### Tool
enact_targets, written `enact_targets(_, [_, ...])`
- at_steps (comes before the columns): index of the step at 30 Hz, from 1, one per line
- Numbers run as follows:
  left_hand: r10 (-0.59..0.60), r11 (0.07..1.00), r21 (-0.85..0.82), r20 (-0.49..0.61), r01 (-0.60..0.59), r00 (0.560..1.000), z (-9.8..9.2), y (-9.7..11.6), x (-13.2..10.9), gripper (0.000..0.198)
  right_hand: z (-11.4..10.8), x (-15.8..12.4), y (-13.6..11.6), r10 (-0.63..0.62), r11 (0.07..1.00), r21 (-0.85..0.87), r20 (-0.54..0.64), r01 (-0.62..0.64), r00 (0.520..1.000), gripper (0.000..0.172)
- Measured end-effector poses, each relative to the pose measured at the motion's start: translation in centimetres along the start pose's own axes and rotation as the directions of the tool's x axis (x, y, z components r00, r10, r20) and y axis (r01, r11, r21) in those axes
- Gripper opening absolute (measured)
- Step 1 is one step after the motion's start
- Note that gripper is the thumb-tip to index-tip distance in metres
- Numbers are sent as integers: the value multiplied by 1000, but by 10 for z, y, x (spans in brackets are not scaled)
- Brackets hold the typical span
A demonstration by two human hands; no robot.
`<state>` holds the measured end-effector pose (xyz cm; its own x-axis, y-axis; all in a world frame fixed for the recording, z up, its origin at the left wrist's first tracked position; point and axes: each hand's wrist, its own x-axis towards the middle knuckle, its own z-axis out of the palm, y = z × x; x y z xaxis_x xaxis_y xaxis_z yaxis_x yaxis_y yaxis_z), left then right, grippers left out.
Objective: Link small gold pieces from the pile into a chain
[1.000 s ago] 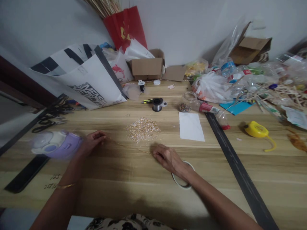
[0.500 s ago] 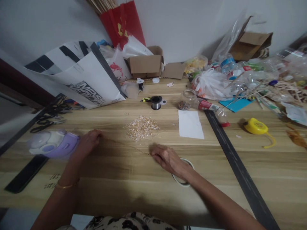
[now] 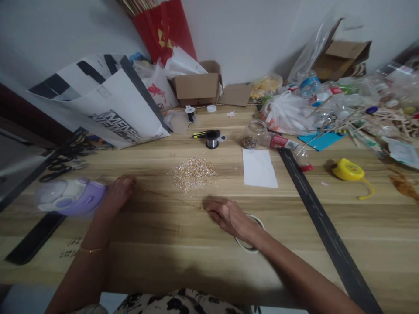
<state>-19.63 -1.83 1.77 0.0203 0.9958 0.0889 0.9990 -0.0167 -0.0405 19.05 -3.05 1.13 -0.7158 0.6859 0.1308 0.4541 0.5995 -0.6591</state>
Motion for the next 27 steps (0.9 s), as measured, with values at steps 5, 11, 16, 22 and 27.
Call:
enact_targets(5, [-7,990,139,40,1,999,-4,-1,-2,39,-1,-1,2,41,999,-7,11,-41,999,18])
enact_targets(11, [70,997,-31,-16,-70,997,-16,18,7,34,-1,-2,4,59,998,0,-10,-59,998,17])
enact_targets(16, [140,830,-549,29,-101,990,-25,81,12,25,3,-2,7,73,997,11,-47,-73,996,16])
enact_targets(22, [370,536,-837,116,-110,922,-16,162,4,20,1,-3,3,134,991,25,-51,-133,990,14])
enact_targets(27, [452,439,-897,174,-48,875,7,190,-3,23,-2,-2,-1,112,993,53,-80,-108,990,15])
